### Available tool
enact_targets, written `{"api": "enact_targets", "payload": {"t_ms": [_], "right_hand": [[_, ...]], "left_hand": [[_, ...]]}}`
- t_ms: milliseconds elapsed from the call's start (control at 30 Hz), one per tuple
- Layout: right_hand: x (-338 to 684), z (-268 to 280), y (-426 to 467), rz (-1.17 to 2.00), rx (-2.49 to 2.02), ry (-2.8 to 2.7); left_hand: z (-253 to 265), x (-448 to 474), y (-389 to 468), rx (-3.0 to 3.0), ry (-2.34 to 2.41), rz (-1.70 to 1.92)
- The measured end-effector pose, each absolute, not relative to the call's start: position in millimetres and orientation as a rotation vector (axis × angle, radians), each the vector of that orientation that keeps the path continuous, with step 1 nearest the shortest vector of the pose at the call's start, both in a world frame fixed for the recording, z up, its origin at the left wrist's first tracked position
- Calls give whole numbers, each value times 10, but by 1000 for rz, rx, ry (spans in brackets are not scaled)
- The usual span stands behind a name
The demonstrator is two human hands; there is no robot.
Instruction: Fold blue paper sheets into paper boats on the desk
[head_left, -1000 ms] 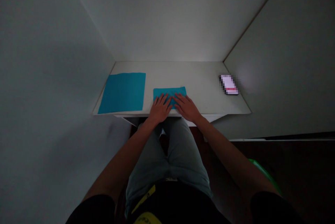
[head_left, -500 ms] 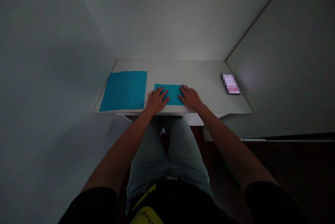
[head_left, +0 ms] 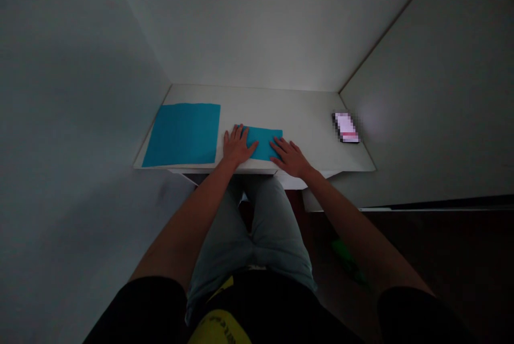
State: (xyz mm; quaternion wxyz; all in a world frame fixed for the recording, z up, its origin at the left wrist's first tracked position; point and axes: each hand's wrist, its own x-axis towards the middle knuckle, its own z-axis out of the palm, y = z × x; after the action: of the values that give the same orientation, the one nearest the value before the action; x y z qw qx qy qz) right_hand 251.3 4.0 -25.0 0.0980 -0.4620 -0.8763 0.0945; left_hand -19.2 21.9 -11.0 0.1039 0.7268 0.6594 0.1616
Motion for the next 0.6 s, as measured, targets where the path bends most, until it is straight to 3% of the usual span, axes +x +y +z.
{"api": "enact_targets", "payload": {"t_ms": [400,600], "right_hand": [[2642,-139,-337,299,-1271,-2579],[2347,-93,-101,292,-1572,-2368]], "left_hand": [[-126,-300,-70,2299,1809,403],[-122,-293,-85,2293,1811,402]]}}
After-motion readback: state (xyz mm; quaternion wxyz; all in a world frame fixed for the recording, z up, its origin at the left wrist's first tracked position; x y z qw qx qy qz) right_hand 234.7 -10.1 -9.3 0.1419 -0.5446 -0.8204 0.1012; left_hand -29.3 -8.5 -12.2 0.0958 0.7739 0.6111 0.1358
